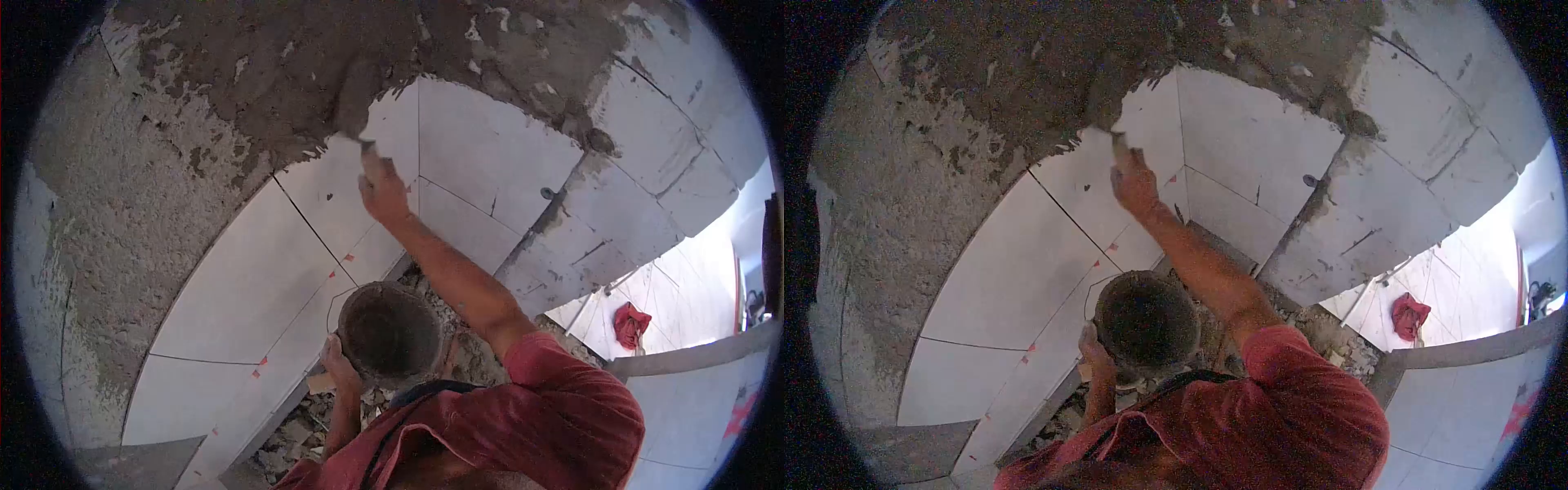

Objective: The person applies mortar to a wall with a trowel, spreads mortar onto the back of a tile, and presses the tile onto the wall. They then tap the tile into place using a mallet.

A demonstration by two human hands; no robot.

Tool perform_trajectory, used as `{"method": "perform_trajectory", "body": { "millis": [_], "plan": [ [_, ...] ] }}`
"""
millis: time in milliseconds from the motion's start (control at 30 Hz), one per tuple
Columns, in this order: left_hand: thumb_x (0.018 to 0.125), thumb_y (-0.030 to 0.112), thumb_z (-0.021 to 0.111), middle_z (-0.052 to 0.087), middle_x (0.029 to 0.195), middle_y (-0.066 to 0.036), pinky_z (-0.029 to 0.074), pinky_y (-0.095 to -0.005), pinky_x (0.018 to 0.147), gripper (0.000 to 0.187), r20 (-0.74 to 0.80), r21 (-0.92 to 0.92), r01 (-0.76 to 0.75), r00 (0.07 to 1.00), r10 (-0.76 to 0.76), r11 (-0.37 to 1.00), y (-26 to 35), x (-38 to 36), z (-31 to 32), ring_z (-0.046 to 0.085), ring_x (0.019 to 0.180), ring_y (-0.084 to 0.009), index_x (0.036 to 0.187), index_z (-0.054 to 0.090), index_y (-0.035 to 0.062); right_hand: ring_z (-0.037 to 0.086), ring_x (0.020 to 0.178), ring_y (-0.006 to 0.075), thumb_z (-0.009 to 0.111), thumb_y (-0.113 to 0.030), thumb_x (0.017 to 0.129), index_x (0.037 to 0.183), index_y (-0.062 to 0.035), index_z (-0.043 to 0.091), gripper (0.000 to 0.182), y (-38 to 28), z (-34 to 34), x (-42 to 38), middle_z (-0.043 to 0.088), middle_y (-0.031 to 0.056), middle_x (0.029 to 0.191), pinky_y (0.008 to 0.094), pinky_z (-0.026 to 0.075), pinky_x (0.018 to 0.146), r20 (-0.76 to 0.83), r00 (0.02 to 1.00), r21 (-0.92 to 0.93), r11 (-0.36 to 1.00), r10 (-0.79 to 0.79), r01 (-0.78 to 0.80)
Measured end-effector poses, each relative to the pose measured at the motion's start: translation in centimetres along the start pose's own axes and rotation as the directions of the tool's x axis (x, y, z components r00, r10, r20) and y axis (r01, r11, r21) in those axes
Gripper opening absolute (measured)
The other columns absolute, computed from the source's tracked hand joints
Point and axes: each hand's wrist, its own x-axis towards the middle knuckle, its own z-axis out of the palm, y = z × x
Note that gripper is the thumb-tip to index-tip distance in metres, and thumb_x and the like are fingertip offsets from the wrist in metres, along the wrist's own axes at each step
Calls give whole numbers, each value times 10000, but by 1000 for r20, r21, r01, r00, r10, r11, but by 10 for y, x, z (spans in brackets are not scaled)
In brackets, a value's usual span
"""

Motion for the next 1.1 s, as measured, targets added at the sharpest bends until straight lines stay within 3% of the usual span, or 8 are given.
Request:
{"method": "perform_trajectory", "body": {
  "millis": [233, 367, 567, 667, 733, 833, 933, 1100],
  "plan": [
    [933, 313, 500, 622, 934, -66, 463, -303, 766, 350, 168, -100, 63, 985, -46, 993, 20, 36, 13, 583, 818, -173, 967, 604, -20, 566, 911, 414, 549, -148, 802, 1365, -108, 318, 610, 7, -70, -48, 486, 255, 1118, 466, 507, 760, 489, 870, -225, 955, -63, 195],
    [923, 321, 527, 620, 930, -64, 461, -296, 760, 352, 158, -111, 10, 987, 8, 994, -2, 70, 10, 578, 819, -163, 967, 605, -20, 548, 946, 415, 561, -142, 793, 1338, -105, 365, 581, 5, -114, -41, 508, 243, 1108, 473, 484, 791, 464, 883, 2, 996, -77, 85],
    [932, 292, 513, 616, 925, -68, 461, -293, 746, 341, 225, -51, -150, 962, 157, 987, 13, 55, 23, 573, 826, -157, 982, 600, -33, 523, 976, 427, 585, -125, 777, 1287, -46, 411, 545, 53, -59, 15, 533, 237, 1054, 468, 461, 811, 213, 975, -287, 951, -57, 118],
    [938, 286, 500, 611, 903, -66, 457, -294, 739, 340, 170, -115, -2, 985, 22, 993, 17, 42, 24, 561, 803, -152, 964, 599, -38, 598, 880, 278, 616, -147, 776, 1267, -54, 459, 525, 49, -37, 35, 576, 188, 1016, 421, 481, 788, -35, 972, 98, 969, 231, -226],
    [940, 280, 493, 609, 898, -65, 453, -292, 738, 336, 93, -57, 14, 996, -9, 998, 30, 32, 28, 556, 797, -153, 956, 597, -39, 616, 804, 210, 646, -129, 750, 1262, -33, 456, 554, 31, -42, 38, 593, 164, 988, 373, 516, 703, 105, 969, 114, 965, 224, -236],
    [943, 276, 485, 601, 881, -50, 441, -286, 738, 322, 37, 170, -113, 993, 108, 979, -3, 53, 2, 546, 788, -145, 928, 602, -23, 618, 739, 192, 660, -113, 741, 1239, -1, 458, 549, 20, -69, 11, 595, 167, 981, 330, 522, 664, 133, 964, -76, 968, -229, 240],
    [945, 279, 485, 593, 879, -36, 428, -281, 740, 314, 159, -40, 7, 987, -1, 999, -2, 67, -1, 536, 794, -135, 901, 608, -7, 620, 818, 229, 654, -112, 749, 1225, 20, 457, 532, -1, -98, -1, 582, 194, 979, 364, 514, 718, 276, 957, 92, 988, 93, -122],
    [905, 314, 552, 604, 897, -62, 425, -327, 789, 332, 113, -14, -51, 992, 53, 999, 9, 69, 10, 552, 824, -163, 938, 599, -14, 580, 900, 355, 626, -103, 767, 1237, 20, 431, 524, 48, -25, 46, 566, 228, 965, 431, 471, 782, -2, 997, 21, 997, 78, -78]
  ]
}}
